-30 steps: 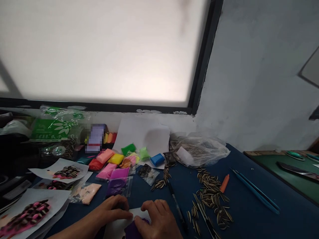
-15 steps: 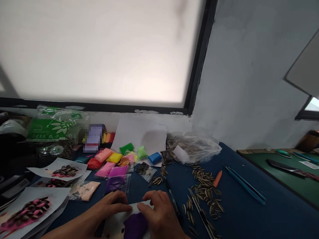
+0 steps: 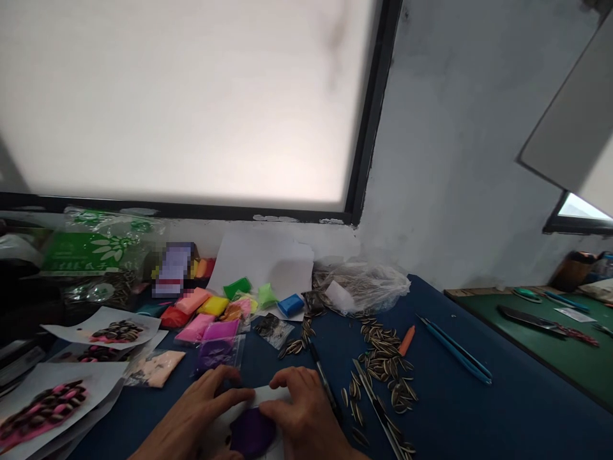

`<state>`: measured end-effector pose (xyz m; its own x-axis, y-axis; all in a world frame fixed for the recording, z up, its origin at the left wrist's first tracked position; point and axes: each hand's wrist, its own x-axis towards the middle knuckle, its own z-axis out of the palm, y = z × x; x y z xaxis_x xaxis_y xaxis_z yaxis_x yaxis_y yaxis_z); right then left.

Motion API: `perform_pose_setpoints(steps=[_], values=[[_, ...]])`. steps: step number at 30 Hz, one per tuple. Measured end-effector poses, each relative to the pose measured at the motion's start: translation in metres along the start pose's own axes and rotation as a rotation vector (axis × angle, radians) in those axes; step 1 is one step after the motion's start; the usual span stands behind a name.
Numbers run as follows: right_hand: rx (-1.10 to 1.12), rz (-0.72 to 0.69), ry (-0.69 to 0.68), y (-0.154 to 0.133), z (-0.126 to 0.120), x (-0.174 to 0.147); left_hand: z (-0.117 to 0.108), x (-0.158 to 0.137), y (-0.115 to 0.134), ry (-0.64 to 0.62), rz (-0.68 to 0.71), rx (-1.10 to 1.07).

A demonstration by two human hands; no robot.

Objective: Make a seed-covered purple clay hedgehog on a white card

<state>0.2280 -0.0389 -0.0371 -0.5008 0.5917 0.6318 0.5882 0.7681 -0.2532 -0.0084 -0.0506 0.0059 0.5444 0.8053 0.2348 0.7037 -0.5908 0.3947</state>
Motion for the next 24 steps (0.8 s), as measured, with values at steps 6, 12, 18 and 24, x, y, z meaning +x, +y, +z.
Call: perform_pose_setpoints(steps=[6,12,18,24], values=[[-0.052,-0.055,-0.020,0.006,0.010,-0.004,0.002,-0.004,-0.008,0.089,0.110,0.033],[-0.145,-0.036,-0.072,0.009,0.015,-0.006,0.008,-0.001,-0.011,0.086,0.093,0.042],[-0.135,-0.040,-0.068,0.005,0.012,-0.003,0.007,0.001,-0.010,0.038,0.067,0.022],[-0.095,-0.007,-0.121,-0.002,-0.003,0.004,0.004,0.001,-0.012,0.020,0.072,0.004]])
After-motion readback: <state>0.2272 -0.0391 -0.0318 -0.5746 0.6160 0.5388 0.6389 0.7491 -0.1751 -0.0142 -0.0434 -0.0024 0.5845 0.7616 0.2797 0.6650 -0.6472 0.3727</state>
